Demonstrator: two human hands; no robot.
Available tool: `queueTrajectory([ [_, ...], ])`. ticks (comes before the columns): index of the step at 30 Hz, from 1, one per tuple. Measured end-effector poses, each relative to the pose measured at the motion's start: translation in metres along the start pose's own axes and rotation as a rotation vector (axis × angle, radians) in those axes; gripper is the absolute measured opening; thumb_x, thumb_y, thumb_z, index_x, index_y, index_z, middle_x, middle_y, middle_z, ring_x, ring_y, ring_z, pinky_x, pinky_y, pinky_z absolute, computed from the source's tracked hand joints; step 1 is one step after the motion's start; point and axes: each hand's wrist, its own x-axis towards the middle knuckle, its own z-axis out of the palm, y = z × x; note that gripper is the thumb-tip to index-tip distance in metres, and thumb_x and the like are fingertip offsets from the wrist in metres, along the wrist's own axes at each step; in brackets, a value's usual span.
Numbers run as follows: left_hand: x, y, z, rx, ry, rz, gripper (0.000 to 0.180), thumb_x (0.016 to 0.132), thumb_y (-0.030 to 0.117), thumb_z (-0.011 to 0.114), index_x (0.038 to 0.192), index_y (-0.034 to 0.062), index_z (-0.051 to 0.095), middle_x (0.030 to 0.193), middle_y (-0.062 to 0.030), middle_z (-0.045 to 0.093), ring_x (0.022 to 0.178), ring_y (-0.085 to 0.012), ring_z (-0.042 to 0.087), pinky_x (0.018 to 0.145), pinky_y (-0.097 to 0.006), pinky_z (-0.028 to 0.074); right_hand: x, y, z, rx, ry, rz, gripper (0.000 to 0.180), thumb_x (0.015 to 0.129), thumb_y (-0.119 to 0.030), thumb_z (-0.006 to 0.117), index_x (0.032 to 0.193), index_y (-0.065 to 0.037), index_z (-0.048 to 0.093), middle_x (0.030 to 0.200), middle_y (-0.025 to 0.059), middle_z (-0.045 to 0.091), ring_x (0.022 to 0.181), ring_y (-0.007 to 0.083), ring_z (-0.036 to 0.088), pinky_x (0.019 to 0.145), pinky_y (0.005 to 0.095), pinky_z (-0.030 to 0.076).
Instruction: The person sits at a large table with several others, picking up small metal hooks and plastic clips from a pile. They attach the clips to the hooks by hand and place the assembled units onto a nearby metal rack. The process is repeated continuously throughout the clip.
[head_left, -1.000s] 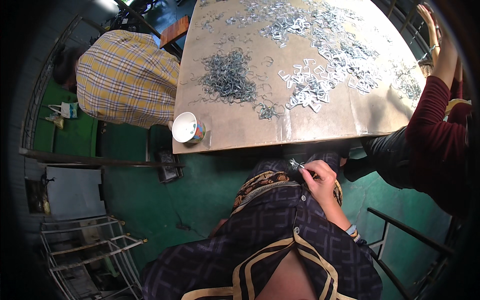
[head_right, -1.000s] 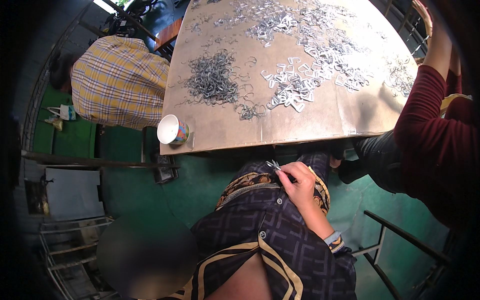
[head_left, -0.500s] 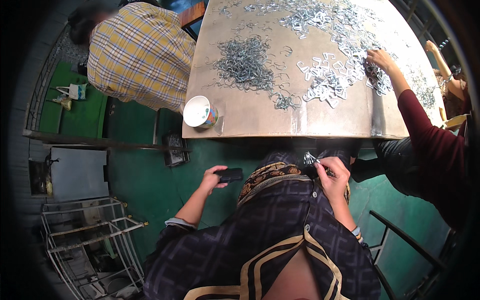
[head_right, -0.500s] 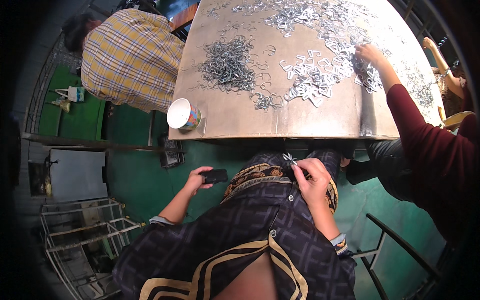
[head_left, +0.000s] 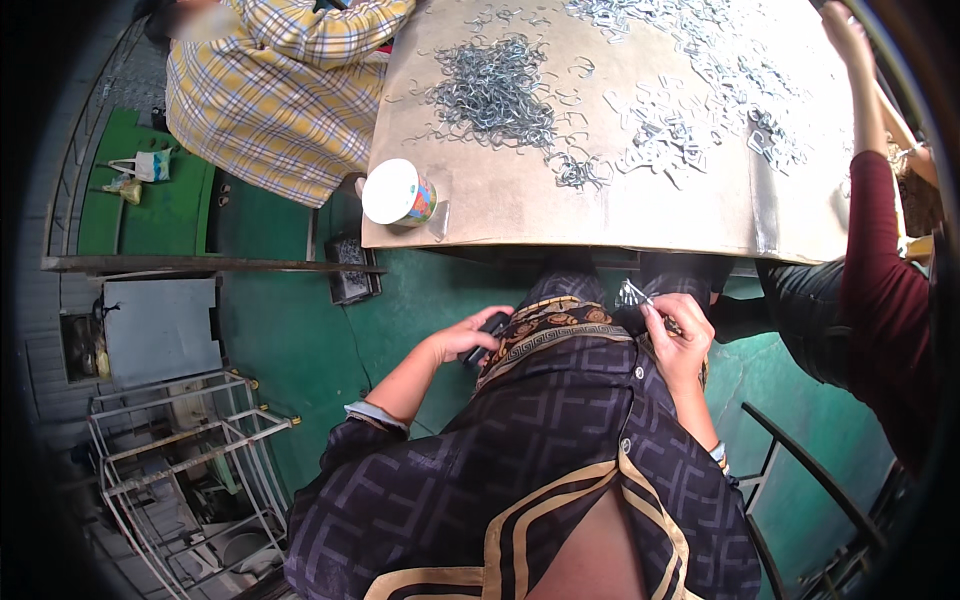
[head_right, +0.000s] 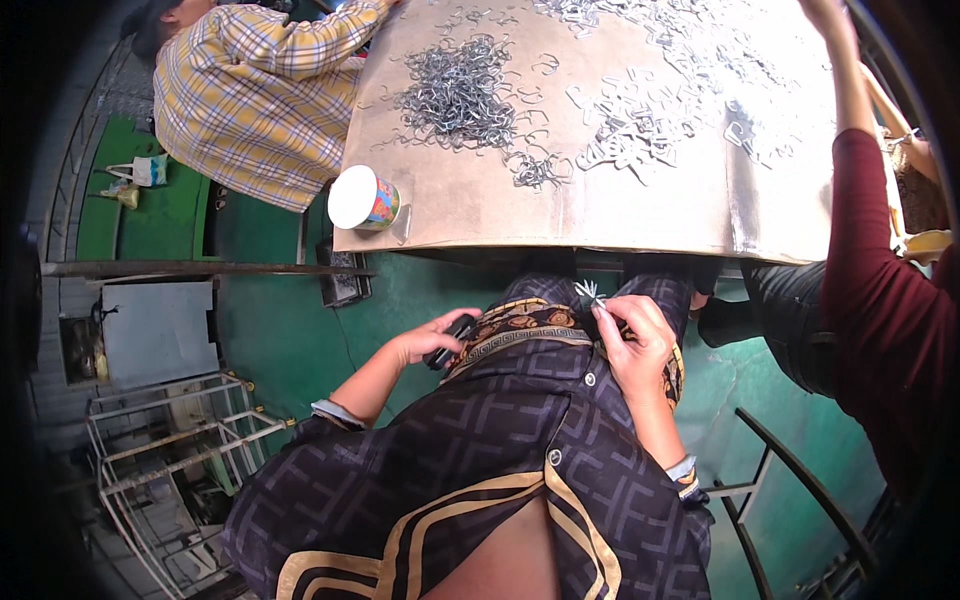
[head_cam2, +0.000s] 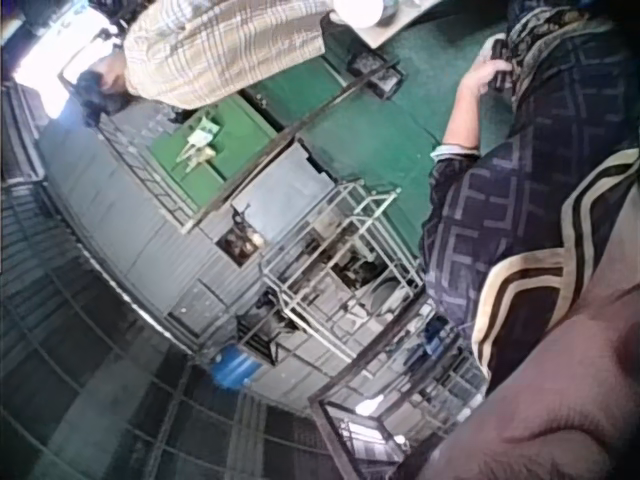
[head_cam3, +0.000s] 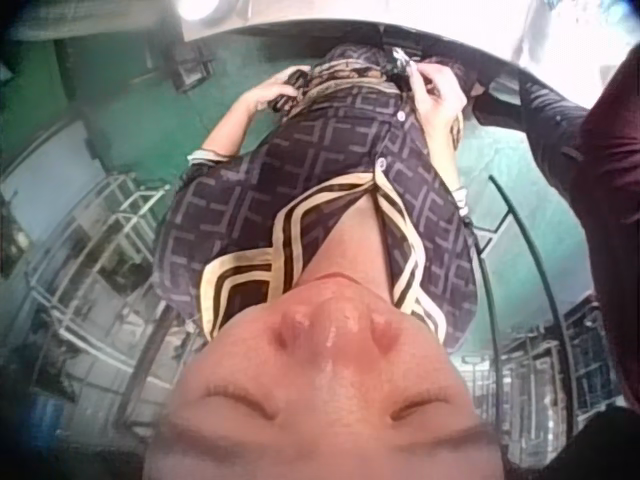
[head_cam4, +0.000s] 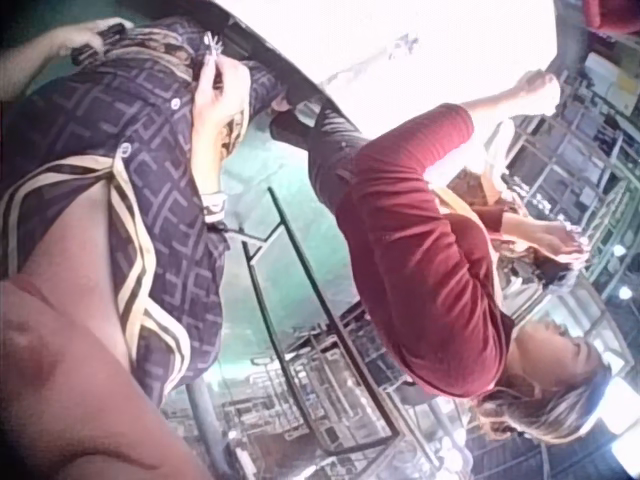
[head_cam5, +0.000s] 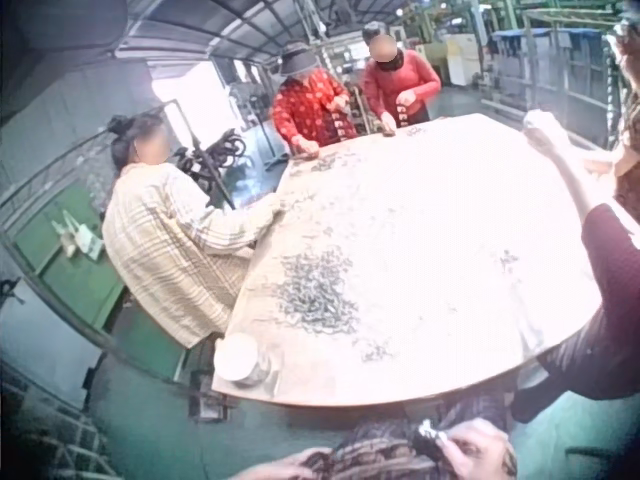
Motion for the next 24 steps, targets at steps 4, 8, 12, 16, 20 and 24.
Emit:
queueTrajectory([
  [4,0.042,-0.058,-0.010,0.127,0.321,0.087,0.052,0.081,0.000,0.056,0.130,0.0165,0.049,0.109,-0.0038,0.058,0.101,-0.0150,0.057,0.086,-0.030,0.048,0.001,-0.001,0.000,0.011,-0.025,0.006,0.012,0.071,0.005,0.075,0.078,0.001,0.066,0.075,0.0100,0.065,0.068,0.0205,0.063,0.062,0.0291,0.050],
  [8,0.020,-0.047,-0.014,-0.173,-0.006,-0.105,0.046,0.083,0.002,0.054,0.129,0.0086,0.049,0.116,-0.0051,0.060,0.102,-0.0131,0.059,0.089,-0.029,0.050,0.000,-0.001,-0.001,0.014,-0.020,-0.003,0.011,0.072,0.005,0.075,0.079,0.001,0.066,0.075,0.0098,0.064,0.067,0.0194,0.062,0.061,0.0282,0.049],
  [12,-0.028,-0.031,-0.033,-0.184,-0.332,-0.219,0.071,0.080,-0.004,0.053,0.147,0.0058,0.033,0.133,-0.0088,0.054,0.103,-0.0139,0.062,0.085,-0.028,0.054,0.000,-0.003,-0.003,0.021,-0.028,0.008,0.011,0.073,0.004,0.074,0.079,0.001,0.066,0.075,0.0097,0.064,0.066,0.0188,0.061,0.060,0.0275,0.048],
  [16,-0.047,-0.014,-0.031,-0.130,-0.400,-0.244,0.082,0.076,-0.006,0.058,0.150,0.0038,0.025,0.137,-0.0102,0.051,0.108,-0.0147,0.060,0.089,-0.028,0.051,-0.001,-0.003,0.000,0.036,-0.011,0.023,0.011,0.073,0.004,0.074,0.079,0.001,0.067,0.075,0.0096,0.064,0.066,0.0189,0.061,0.060,0.0275,0.048],
  [20,-0.027,0.005,-0.016,-0.067,-0.402,-0.149,0.077,0.074,-0.008,0.059,0.145,0.0006,0.033,0.130,-0.0072,0.054,0.108,-0.0127,0.056,0.091,-0.028,0.048,-0.002,-0.004,0.000,0.034,-0.025,0.024,0.010,0.073,0.004,0.074,0.079,0.001,0.067,0.075,0.0096,0.065,0.068,0.0198,0.062,0.061,0.0283,0.049],
  [24,-0.011,0.017,0.002,0.211,-0.261,0.132,0.063,0.076,-0.005,0.059,0.137,-0.0008,0.043,0.126,-0.0045,0.055,0.110,-0.0103,0.052,0.097,-0.025,0.042,-0.001,-0.007,-0.003,0.028,-0.026,0.022,0.010,0.072,0.003,0.075,0.078,0.001,0.067,0.075,0.0096,0.065,0.070,0.0209,0.063,0.063,0.0292,0.050],
])
